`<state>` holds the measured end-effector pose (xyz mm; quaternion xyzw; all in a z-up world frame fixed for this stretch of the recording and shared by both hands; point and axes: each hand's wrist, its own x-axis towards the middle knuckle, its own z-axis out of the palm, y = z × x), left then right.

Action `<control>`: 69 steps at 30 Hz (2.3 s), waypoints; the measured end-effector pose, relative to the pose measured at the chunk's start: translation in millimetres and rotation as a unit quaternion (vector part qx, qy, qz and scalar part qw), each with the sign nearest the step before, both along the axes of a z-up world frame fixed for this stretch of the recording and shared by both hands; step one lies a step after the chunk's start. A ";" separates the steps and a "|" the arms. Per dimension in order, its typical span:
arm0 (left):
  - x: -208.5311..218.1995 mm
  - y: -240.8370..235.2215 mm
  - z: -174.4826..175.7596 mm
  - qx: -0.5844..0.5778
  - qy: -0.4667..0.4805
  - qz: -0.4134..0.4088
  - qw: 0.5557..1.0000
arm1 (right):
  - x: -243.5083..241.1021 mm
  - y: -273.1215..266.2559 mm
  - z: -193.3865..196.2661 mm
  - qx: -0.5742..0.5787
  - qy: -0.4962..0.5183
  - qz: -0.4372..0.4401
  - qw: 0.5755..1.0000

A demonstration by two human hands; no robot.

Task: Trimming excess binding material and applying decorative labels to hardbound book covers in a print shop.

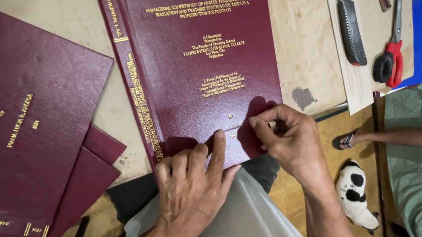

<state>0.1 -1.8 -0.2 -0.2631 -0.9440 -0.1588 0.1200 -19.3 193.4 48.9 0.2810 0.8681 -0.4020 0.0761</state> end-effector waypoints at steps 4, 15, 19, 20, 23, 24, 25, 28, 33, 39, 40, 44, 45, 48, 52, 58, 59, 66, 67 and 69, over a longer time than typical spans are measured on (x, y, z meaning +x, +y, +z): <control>1.5 -0.2 -2.9 0.003 0.006 -0.004 1.000 | 7.1 5.9 -3.7 -0.045 0.040 0.031 0.998; 1.7 0.0 -0.5 0.004 0.021 0.002 1.000 | 12.7 4.3 -0.3 -0.031 0.046 0.051 0.997; 2.3 0.4 1.4 0.010 0.036 0.009 0.999 | 13.3 2.8 0.4 -0.024 0.058 0.052 0.997; 2.5 0.1 2.1 0.009 0.039 0.007 0.999 | 13.0 1.9 1.0 -0.020 0.060 0.052 0.997; 6.4 -1.5 -2.2 0.004 0.038 -0.003 0.999 | 15.0 3.1 -4.8 -0.021 0.066 0.041 0.997; 7.5 -1.6 -2.8 0.003 0.038 0.000 0.999 | 14.4 1.9 -2.9 -0.022 0.066 0.044 0.997; 8.5 -1.5 -3.7 0.001 0.032 -0.003 0.999 | 13.7 0.9 -1.3 -0.014 0.061 0.047 0.997; 9.8 0.3 -5.2 0.001 0.025 -0.003 1.000 | 13.4 0.1 1.2 -0.009 0.055 0.046 0.997; 7.9 -0.2 -0.9 0.002 0.022 0.002 1.000 | 13.6 0.7 0.0 -0.015 0.063 0.053 0.997; 5.7 -0.5 2.9 -0.010 0.020 0.005 1.000 | 14.5 3.4 -5.0 -0.037 0.070 0.041 0.996; 5.2 -1.0 4.2 -0.010 0.016 0.001 1.000 | 13.8 2.2 -3.5 -0.029 0.066 0.041 0.997; 6.1 -0.3 2.1 -0.008 0.012 0.000 1.000 | 12.5 -0.2 0.1 -0.010 0.066 0.046 0.997; 6.3 -0.9 1.7 -0.006 0.012 -0.001 1.000 | 12.2 -1.0 -1.9 -0.008 0.066 0.045 0.997; 5.7 1.7 0.0 0.013 0.005 -0.001 1.000 | 13.1 1.5 -3.9 -0.006 0.071 0.026 0.997; 5.7 1.9 -1.7 0.016 0.019 0.002 1.000 | 13.7 3.4 -4.2 -0.018 0.073 0.043 0.996; 5.2 1.9 -0.6 0.007 0.015 0.002 1.000 | 12.9 3.2 -4.4 -0.024 0.078 0.044 0.996; 5.2 2.3 -0.7 0.004 0.015 0.007 1.000 | 11.9 1.7 -2.6 -0.031 0.069 0.035 0.997; 6.7 3.1 -2.7 -0.012 0.015 0.009 1.000 | 12.7 4.6 -4.3 -0.028 0.082 0.050 0.995; 6.3 3.3 -2.4 -0.006 0.018 0.007 1.000 | 13.0 5.1 -3.7 -0.026 0.082 0.055 0.995; 6.0 2.4 -1.3 -0.006 0.022 0.010 1.000 | 13.2 4.2 -4.1 -0.030 0.082 0.066 0.994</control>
